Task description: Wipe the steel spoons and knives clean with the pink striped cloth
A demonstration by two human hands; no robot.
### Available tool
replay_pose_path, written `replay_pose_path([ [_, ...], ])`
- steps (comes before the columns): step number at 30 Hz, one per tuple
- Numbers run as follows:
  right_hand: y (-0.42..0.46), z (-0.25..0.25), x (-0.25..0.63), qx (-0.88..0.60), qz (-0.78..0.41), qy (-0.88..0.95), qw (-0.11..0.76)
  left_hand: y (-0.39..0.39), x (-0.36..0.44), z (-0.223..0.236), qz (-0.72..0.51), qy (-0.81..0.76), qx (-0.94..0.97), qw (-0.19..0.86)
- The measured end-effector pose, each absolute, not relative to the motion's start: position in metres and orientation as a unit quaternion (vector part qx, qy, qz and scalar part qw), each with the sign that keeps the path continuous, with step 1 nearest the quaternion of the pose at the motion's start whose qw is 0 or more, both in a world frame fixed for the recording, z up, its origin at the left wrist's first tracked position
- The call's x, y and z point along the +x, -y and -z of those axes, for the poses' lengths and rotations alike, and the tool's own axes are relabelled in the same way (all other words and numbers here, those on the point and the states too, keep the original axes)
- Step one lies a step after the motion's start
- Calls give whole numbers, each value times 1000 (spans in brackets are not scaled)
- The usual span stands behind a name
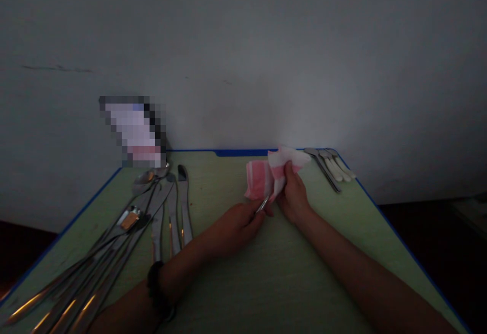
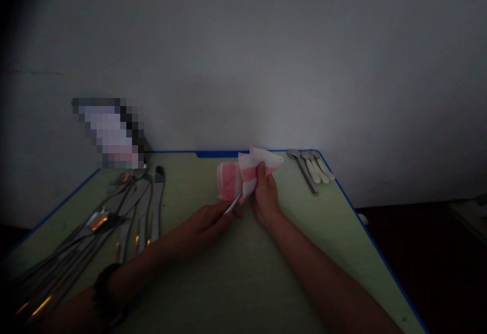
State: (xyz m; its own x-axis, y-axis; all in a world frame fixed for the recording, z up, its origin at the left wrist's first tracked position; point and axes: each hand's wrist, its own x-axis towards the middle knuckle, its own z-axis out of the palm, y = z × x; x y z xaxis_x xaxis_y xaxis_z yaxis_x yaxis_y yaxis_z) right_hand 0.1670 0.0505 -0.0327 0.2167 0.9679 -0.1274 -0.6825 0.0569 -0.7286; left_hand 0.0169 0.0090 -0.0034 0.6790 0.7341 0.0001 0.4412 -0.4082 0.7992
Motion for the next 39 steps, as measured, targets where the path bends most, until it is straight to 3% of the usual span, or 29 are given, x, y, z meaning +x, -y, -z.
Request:
replay_pose_path([
  [7, -47, 20, 178, -218, -713, 176, 643, -11, 17, 5, -226, -396, 766, 454],
  [15, -48, 26, 189, -142, -734, 130, 652, -11, 16, 10, -231, -411, 683, 557],
  [25, -49, 23, 187, -178, -710, 152, 665, -11, 17, 9, -212, -428, 701, 530],
  [32, -53, 30, 179, -297, -683, 214, 632, -9, 18, 0, -219, -400, 780, 429],
  [39, -52, 30, 176, -344, -654, 211, 639, -9, 19, -2, -206, -393, 788, 427],
])
